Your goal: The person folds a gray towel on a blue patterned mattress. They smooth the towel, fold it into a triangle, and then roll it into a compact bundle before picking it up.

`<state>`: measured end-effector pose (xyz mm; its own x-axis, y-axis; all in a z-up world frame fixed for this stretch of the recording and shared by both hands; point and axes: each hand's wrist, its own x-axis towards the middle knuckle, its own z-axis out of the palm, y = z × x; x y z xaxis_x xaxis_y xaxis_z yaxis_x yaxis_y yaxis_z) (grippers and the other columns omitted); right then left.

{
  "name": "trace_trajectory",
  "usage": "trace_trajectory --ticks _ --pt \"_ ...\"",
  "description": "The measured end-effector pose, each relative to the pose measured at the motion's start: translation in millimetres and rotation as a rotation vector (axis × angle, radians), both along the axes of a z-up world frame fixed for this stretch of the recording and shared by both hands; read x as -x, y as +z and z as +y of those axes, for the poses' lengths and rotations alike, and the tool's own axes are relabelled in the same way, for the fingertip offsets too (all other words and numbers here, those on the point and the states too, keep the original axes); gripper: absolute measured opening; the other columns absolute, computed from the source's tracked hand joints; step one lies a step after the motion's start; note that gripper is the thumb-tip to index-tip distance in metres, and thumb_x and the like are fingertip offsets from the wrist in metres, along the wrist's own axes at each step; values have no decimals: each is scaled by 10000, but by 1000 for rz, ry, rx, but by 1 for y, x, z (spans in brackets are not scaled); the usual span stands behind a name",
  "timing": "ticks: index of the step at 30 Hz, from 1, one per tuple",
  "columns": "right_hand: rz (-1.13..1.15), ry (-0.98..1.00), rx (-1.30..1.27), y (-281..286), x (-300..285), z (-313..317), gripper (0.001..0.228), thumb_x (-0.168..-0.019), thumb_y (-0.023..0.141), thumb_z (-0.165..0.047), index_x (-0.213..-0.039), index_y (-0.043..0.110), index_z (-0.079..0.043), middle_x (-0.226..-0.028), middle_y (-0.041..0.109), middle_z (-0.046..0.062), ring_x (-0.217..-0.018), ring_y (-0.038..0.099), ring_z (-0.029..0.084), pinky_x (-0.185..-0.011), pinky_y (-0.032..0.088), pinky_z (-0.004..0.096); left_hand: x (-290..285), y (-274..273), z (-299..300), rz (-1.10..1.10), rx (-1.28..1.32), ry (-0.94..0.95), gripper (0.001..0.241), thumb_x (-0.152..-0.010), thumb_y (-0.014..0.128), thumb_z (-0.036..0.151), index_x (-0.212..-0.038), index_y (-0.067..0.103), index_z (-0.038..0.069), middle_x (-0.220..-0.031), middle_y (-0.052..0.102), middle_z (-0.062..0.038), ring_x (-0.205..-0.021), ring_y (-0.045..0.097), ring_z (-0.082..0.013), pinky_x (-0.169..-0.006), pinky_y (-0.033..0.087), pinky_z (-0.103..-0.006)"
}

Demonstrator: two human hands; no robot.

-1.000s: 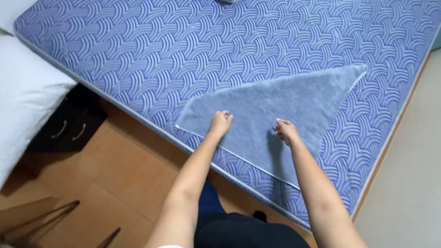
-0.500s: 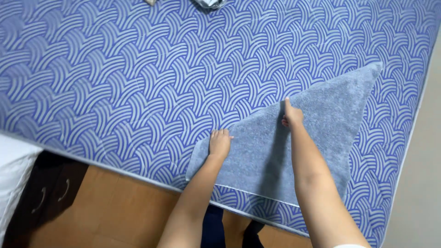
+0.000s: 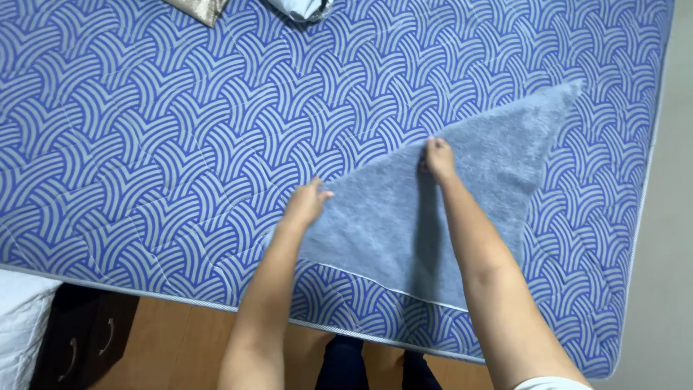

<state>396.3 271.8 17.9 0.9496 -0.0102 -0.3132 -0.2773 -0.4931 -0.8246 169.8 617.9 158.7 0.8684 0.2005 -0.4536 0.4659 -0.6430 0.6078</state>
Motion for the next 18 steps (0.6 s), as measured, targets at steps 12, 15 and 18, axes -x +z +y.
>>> trace_trajectory --ticks 12,15,18 --pt "-139 219 906 68 243 -185 577 -1027 482 -474 -1563 435 -267 -1703 214 202 -1531 170 496 -1163 150 708 112 -10 -223 -441 47 -160 406 -881 722 200 -1258 649 67 -1416 551 -236 -1335 504 -429 -1106 412 -523" --pt "-61 114 812 31 289 -244 666 -1030 438 -522 -1621 323 -238 -1702 159 229 -1539 113 497 -1187 109 709 134 -13 -301 -382 85 -208 459 -873 726 202 -1305 629 80 -1469 501 -245 -1408 426 -439 -1142 359 -533" --pt "-92 2 662 16 294 -267 742 -1026 446 -549 -1625 294 -138 -1677 174 287 -1543 124 487 -1206 97 671 147 -28 -367 -319 83 -232 497 -896 722 229 -1355 590 88 -1529 438 -243 -1462 358 -437 -1174 314 -542"
